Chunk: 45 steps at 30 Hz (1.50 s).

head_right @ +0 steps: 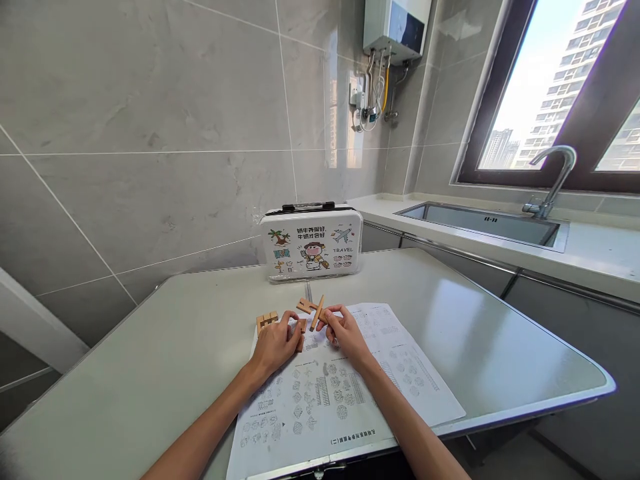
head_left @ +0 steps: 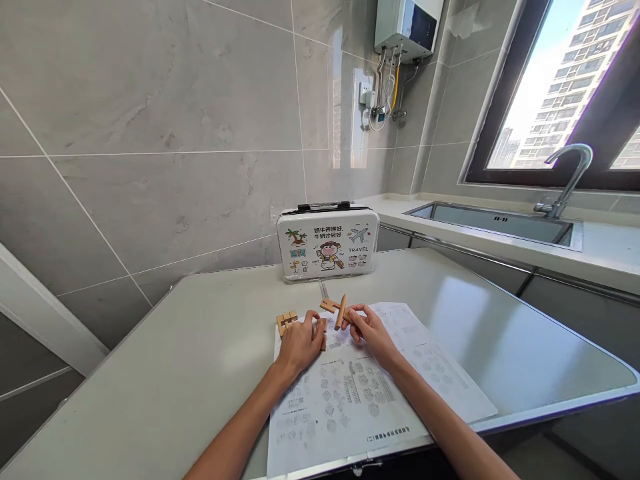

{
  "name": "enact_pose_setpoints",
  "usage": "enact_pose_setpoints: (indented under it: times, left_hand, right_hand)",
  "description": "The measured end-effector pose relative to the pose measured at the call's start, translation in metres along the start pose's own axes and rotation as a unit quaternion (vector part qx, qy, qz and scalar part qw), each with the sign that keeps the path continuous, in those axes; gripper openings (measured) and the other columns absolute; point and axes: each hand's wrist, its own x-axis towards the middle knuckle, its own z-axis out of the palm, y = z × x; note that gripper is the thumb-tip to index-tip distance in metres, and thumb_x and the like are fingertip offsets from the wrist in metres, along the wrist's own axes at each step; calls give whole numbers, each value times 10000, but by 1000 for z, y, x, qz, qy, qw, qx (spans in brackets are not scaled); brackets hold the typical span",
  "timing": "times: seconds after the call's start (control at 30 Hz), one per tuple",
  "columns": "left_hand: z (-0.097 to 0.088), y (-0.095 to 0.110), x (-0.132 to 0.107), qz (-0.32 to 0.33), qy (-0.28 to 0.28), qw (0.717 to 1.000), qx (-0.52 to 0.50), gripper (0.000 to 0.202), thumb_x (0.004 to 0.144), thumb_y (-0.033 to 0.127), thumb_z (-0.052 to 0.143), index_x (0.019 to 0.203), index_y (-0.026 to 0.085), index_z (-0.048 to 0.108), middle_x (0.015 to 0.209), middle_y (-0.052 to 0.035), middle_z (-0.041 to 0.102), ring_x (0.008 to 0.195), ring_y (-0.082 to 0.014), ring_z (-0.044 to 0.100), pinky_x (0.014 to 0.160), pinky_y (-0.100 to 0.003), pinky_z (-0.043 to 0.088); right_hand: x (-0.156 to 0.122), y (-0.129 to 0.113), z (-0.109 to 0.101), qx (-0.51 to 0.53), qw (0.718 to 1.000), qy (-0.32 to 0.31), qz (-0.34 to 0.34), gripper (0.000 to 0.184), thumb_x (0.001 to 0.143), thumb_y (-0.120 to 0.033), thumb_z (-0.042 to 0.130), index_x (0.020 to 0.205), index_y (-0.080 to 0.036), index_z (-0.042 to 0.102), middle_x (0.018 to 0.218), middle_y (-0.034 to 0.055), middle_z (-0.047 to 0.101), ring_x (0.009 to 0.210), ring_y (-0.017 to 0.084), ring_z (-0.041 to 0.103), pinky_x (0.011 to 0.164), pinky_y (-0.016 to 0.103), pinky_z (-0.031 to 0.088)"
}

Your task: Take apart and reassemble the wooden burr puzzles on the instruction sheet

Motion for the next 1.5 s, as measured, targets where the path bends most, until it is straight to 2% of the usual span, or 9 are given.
enact_pose_setpoints:
  times: [0.1,0.17,0.3,0.5,0.63,0.73,1.1,1.27,1.5]
  left_hand:
    - [-5,7,2,-25,13,986,-164,376,1026,535,414,1029,236,643,544,25,575,504,-191,548,581,-288,384]
    - [-7,11,5,-55,-14,952,-300,508,1024,625,342,979,218,643,502,46,497,432,-153,459,507,-271,366]
    - [-6,11,9,-113,-71,888,-440,513,932,688,522,802,195,585,494,79,417,374,-80,327,405,-223,262]
    - [-3,6,9,-121,-87,864,-481,464,904,635,595,767,193,552,522,90,423,368,-50,312,393,-198,220]
    - [-4,8,9,-115,-96,856,-495,466,896,634,604,745,200,524,521,87,418,383,-58,321,403,-206,234]
    - [-6,11,8,-115,-101,856,-494,467,890,638,610,748,205,507,521,85,421,390,-64,327,410,-209,229]
    - [-6,13,7,-96,-124,842,-515,439,902,608,623,770,210,495,525,89,431,403,-67,321,477,-230,314]
    - [-5,11,7,-95,-122,835,-528,438,916,590,626,751,208,489,524,87,435,406,-64,306,477,-229,313]
    - [1,10,6,-102,-123,838,-522,472,903,619,626,719,207,486,504,82,428,410,-73,330,486,-238,318]
  right_hand:
    - [-1,-1,1,-4,1000,-4,3,447,884,-658,672,958,-231,564,759,11,729,466,88,411,479,239,297]
    - [-1,0,1,-9,1000,-10,4,444,886,-656,671,957,-231,560,749,7,727,468,89,417,480,237,298]
    - [-1,1,0,1,999,-46,20,445,879,-654,683,946,-227,577,726,8,720,467,94,441,476,234,304]
    - [-3,-4,1,80,992,-74,69,433,882,-641,703,919,-218,616,782,12,687,503,87,481,444,215,334]
    - [-6,-11,4,124,980,-114,103,457,882,-637,709,1125,-251,677,1015,72,710,691,152,615,476,231,426]
    - [-7,-15,3,142,973,-140,114,508,860,-639,733,1200,-266,673,1045,78,714,694,160,637,486,236,425]
    - [-8,-15,-1,129,980,-123,91,548,808,-643,787,1151,-243,638,822,17,699,499,101,557,489,231,376]
    - [-4,-7,-3,113,987,-91,71,498,810,-647,778,1021,-240,581,540,-78,572,351,63,380,410,206,222]
    - [-2,-1,-5,96,992,-65,54,511,817,-657,762,1017,-245,536,388,-134,448,298,50,229,389,209,121]
